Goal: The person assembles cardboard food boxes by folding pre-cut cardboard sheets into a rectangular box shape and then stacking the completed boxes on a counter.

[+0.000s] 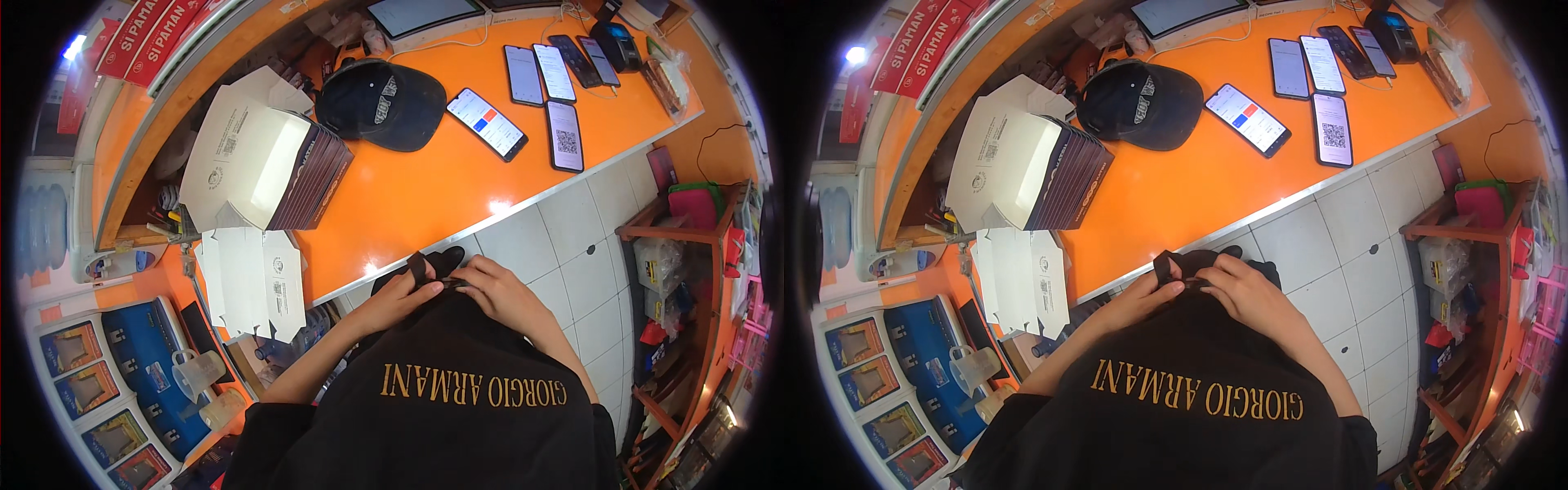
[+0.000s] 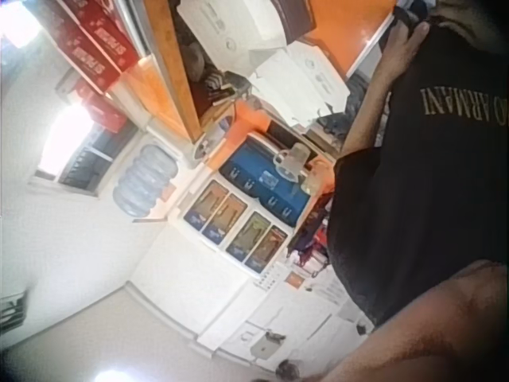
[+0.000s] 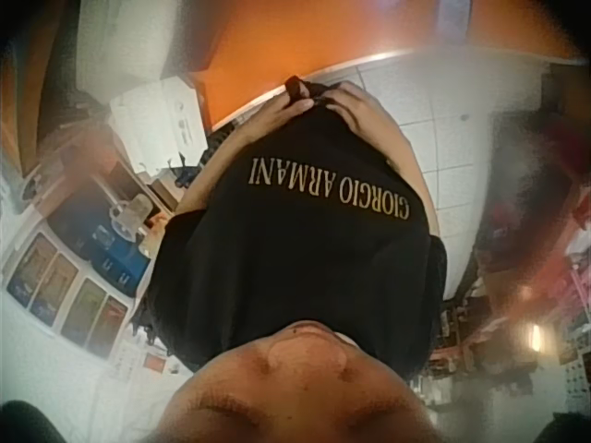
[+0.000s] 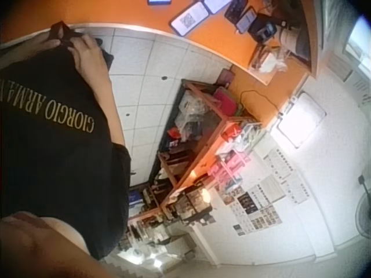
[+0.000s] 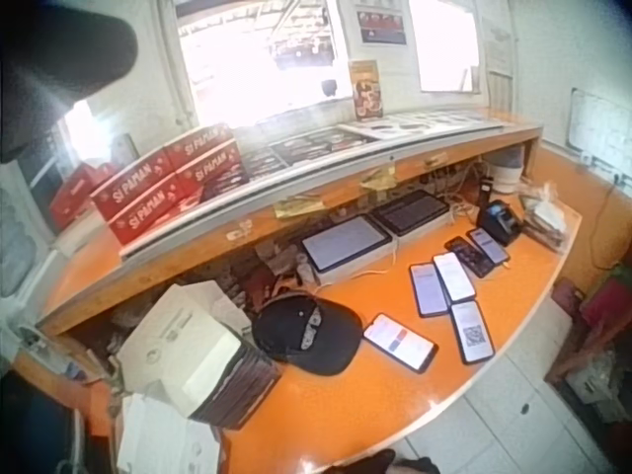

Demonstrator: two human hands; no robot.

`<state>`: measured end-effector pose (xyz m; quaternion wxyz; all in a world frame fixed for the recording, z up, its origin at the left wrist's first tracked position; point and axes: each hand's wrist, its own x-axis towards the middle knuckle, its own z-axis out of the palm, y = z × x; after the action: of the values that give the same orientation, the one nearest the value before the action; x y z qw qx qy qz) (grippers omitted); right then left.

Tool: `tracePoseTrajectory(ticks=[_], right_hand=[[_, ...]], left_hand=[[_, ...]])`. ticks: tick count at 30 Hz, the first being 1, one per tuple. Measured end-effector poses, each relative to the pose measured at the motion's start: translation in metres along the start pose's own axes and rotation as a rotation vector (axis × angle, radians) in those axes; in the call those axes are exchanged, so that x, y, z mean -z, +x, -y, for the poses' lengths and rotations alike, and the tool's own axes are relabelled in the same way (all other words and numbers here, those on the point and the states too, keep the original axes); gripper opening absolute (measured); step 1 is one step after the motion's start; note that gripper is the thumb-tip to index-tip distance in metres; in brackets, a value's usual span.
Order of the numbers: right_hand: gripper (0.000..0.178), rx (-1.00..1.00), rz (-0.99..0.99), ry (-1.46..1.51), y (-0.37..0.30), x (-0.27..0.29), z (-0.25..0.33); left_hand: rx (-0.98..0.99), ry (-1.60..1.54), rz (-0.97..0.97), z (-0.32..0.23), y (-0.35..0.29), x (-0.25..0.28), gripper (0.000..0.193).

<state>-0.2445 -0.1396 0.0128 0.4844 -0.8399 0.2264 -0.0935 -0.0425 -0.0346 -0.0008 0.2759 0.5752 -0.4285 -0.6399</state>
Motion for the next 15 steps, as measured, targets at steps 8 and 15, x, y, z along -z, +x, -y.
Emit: tracePoseTrajectory(ticks=[8,15], right_hand=[[0.023,0.004,-0.038,-0.075,-0.001,0.001,0.006],[0.023,0.044,-0.056,-0.075,0.005,-0.002,0.0]], left_hand=[[-0.116,0.027,-0.04,0.011,0.005,-0.003,0.033],[-0.003,0.038,0.019,0.0,0.005,0.0,0.033]])
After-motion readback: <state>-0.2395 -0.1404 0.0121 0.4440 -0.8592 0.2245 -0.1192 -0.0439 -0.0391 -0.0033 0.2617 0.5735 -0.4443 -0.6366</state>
